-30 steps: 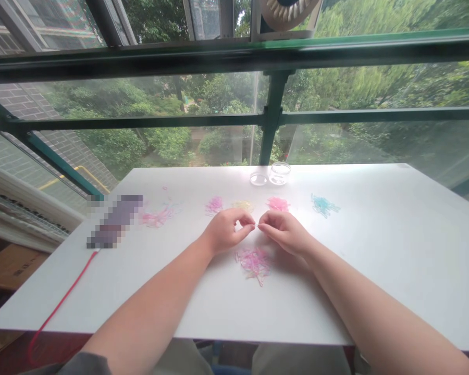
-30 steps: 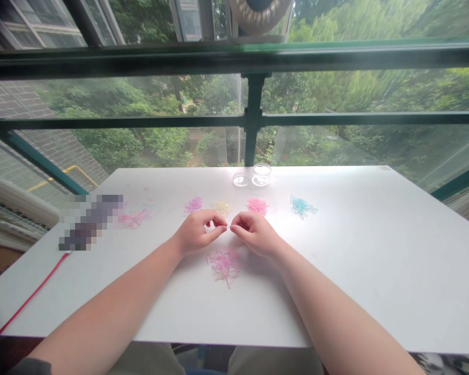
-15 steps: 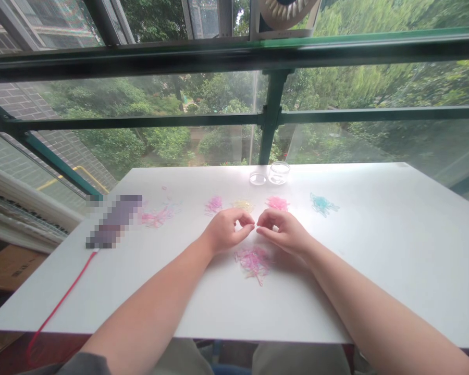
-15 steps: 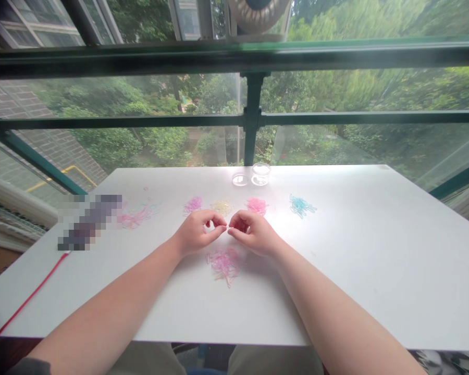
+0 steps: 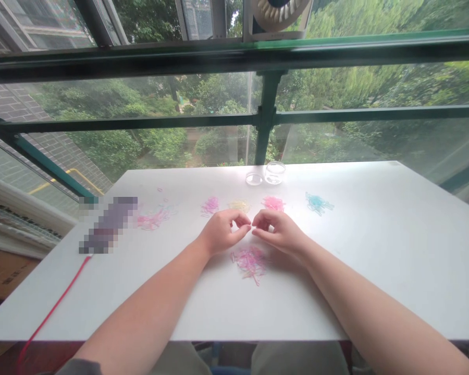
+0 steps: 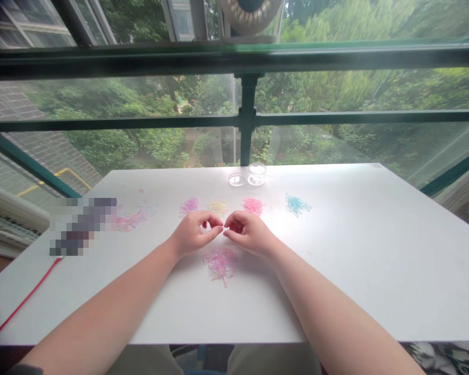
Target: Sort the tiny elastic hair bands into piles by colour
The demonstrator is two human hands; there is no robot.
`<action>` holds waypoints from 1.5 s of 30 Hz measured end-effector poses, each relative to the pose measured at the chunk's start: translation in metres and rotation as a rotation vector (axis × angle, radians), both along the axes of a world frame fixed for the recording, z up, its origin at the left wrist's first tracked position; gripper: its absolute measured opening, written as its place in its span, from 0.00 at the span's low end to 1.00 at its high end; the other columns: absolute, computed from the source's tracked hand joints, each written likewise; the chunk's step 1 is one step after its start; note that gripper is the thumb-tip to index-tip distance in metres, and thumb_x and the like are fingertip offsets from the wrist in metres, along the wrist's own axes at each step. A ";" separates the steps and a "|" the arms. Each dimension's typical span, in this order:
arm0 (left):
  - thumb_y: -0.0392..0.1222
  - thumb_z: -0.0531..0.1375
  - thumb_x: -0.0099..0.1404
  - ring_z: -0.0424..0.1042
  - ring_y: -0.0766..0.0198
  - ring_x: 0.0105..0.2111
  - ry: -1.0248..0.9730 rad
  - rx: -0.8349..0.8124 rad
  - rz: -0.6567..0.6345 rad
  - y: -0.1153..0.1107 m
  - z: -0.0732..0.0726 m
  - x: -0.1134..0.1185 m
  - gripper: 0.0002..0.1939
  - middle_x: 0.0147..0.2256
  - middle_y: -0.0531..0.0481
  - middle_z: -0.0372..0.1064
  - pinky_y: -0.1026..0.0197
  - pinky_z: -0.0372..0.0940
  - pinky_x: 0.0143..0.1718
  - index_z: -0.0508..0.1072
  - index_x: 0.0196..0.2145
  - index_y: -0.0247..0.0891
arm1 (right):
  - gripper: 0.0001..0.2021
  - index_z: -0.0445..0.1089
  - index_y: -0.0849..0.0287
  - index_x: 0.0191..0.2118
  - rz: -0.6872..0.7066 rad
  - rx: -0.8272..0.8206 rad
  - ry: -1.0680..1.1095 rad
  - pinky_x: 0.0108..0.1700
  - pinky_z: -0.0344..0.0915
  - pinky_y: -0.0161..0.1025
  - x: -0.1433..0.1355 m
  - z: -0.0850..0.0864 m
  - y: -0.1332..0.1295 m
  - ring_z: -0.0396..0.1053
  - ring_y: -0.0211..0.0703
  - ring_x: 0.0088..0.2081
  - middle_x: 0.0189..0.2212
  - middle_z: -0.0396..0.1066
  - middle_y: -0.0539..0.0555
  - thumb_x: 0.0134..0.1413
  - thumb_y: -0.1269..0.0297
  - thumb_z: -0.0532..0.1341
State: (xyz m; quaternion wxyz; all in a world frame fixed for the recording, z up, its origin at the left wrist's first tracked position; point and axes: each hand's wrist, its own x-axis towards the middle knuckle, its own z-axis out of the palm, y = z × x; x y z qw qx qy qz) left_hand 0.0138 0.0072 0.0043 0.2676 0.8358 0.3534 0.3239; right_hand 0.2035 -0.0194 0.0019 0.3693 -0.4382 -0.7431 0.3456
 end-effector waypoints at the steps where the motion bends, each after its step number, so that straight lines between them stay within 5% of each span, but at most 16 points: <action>1: 0.38 0.57 0.58 0.70 0.67 0.29 0.005 0.002 -0.003 0.000 0.000 0.000 0.05 0.28 0.51 0.73 0.64 0.61 0.31 0.73 0.30 0.37 | 0.03 0.65 0.59 0.30 -0.005 0.001 -0.001 0.28 0.60 0.34 0.000 0.000 0.000 0.62 0.35 0.25 0.22 0.64 0.48 0.48 0.66 0.60; 45: 0.40 0.60 0.57 0.68 0.69 0.27 -0.065 -0.036 0.019 0.002 -0.005 0.001 0.06 0.26 0.52 0.72 0.65 0.60 0.29 0.74 0.30 0.36 | 0.03 0.64 0.59 0.31 -0.015 0.148 0.022 0.29 0.62 0.35 0.000 -0.002 0.001 0.63 0.36 0.26 0.24 0.65 0.49 0.47 0.71 0.59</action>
